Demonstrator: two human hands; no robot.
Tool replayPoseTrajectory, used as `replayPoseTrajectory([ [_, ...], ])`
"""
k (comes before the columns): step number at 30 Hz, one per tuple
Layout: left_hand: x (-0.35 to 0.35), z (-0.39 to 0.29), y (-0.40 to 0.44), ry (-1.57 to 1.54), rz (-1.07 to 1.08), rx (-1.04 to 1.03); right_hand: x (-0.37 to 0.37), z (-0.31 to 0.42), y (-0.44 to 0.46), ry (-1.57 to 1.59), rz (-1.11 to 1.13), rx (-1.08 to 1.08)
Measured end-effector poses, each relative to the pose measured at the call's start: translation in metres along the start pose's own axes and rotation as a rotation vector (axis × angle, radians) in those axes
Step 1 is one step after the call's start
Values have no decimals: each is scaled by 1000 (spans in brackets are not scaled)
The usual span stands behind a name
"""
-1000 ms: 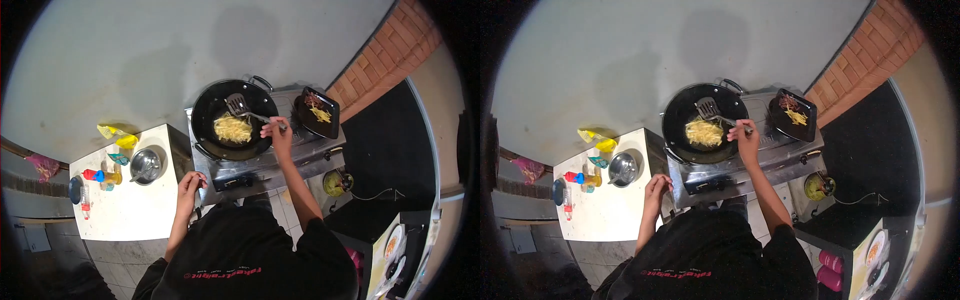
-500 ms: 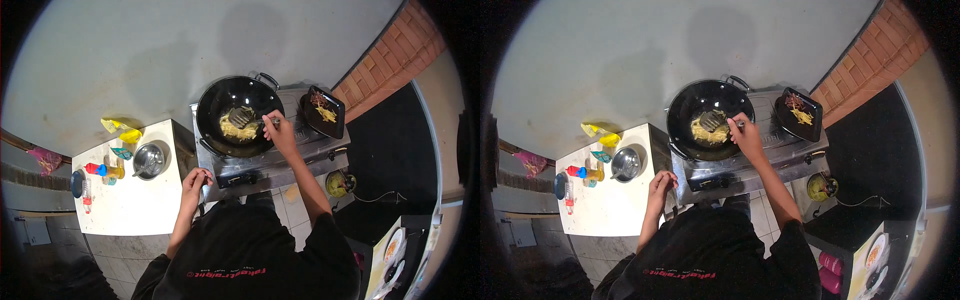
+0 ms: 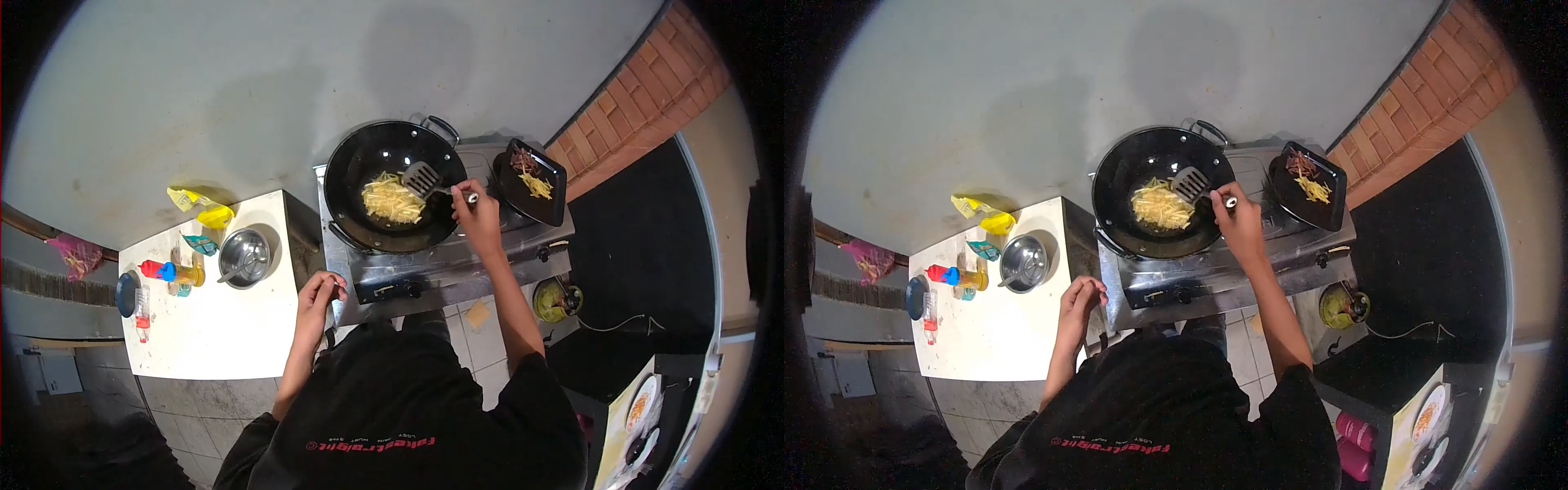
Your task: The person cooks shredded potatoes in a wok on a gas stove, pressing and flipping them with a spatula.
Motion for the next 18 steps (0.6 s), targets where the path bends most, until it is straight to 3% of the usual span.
replayPoseTrajectory([
  [5, -5, -5, 5, -22, 11, -13, -3, 21, -12, -72, -33, 296],
  [13, -4, -5, 6, -19, 20, -17, -18, -16, -16, 235, 28, -36],
  [18, 3, -6, 6, -22, 4, -17, -19, -15, -12, 195, 30, -46],
])
Point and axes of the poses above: each hand's wrist, its own y-axis towards the middle knuckle, its own x-axis out of the back of the hand, z = x × y, the point moved 9 cm from there along y, towards the middle knuckle, and after that the axes turned 4 degrees about z, right-handed, at the moved point
